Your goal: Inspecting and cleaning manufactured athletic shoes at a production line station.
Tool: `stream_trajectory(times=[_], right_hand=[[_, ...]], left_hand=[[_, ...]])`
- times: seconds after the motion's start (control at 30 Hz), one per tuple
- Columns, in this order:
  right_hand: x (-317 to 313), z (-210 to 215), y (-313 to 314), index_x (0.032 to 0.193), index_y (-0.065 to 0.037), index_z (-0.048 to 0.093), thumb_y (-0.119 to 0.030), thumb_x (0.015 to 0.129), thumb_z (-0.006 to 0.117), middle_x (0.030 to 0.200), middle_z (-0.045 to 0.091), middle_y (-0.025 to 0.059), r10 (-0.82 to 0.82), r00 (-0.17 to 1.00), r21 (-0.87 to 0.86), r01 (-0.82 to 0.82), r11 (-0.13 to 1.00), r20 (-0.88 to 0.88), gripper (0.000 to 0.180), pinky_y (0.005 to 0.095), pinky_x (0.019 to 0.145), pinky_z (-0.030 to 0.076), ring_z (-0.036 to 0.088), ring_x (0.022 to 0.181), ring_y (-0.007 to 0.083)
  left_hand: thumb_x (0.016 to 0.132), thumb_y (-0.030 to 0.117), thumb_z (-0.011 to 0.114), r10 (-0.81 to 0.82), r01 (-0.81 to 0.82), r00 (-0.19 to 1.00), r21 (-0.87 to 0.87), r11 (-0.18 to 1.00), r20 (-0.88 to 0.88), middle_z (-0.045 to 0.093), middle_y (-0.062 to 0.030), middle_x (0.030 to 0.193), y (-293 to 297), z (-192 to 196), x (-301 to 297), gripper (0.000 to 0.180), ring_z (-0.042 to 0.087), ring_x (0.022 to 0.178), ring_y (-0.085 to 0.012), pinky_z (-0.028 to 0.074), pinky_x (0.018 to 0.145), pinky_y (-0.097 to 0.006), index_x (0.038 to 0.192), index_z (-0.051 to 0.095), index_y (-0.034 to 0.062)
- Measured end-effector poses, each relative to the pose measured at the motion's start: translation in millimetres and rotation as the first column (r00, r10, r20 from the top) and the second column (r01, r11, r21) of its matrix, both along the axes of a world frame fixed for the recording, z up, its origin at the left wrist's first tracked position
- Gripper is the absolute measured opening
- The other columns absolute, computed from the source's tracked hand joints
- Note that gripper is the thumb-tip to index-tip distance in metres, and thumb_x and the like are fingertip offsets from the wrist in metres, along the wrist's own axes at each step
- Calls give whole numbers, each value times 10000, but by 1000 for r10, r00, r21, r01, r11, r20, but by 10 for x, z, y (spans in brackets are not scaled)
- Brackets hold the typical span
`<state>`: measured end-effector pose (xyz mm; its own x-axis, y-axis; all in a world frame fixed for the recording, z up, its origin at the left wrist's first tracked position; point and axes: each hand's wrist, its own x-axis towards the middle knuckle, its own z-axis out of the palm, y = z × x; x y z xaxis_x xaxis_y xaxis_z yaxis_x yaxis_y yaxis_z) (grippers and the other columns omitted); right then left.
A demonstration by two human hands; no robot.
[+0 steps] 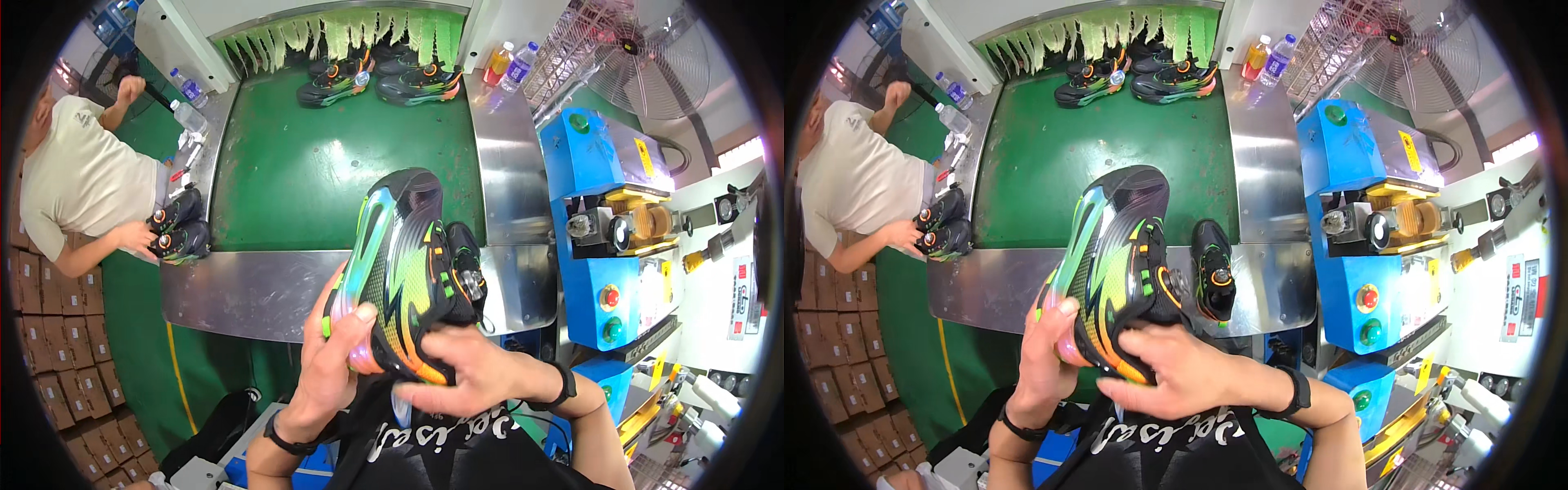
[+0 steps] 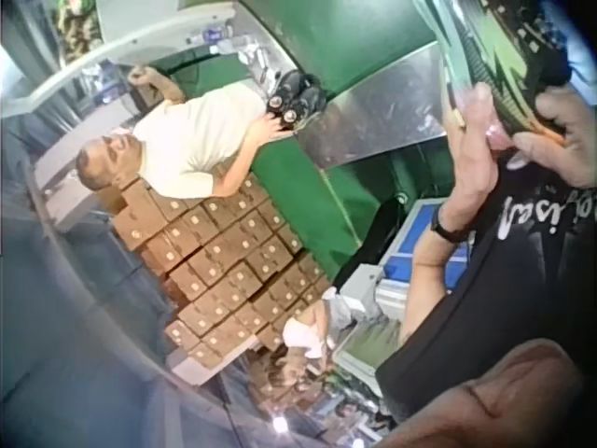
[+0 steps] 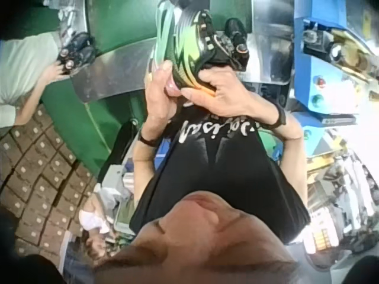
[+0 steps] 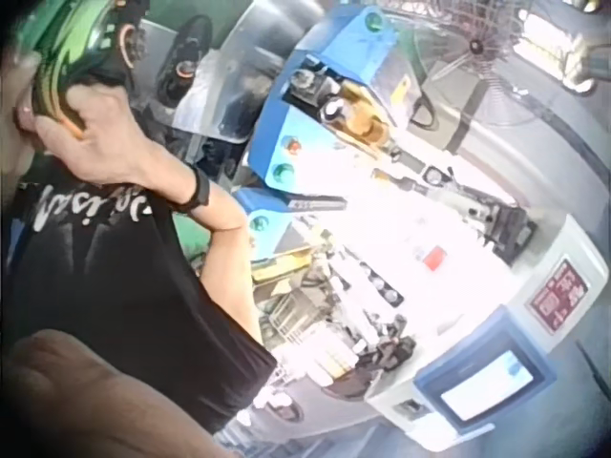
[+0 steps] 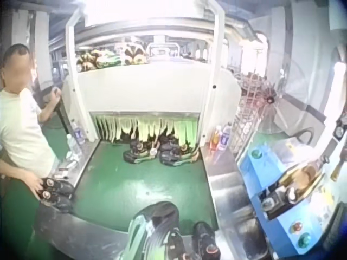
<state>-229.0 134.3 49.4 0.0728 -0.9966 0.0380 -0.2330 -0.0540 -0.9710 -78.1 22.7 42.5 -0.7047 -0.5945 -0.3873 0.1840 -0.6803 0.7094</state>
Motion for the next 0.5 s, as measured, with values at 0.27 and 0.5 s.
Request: stream_trajectory(times=[0.27,0.5], right_hand=[[-79,118,30,1128,13,588,-149,832,701,918,595,178,12,997,-6,-13,1000,-78,355,405,708,507,615,798,356],[107,44,18,891,13,562,-159,912,678,721,562,76,-238,942,180,198,964,238,209,303,564,439,521,608,152]], left_hand=[[938,121,509,26,-14,996,-143,990,82,613,-96,1147,97,-10,-52,485,589,1019,-136,473,897,-285,1375,415,-66],[943,192,542,106,-70,989,-301,951,104,542,-171,1291,199,-76,-19,591,539,1186,-206,400,1036,-338,1429,335,-74]])
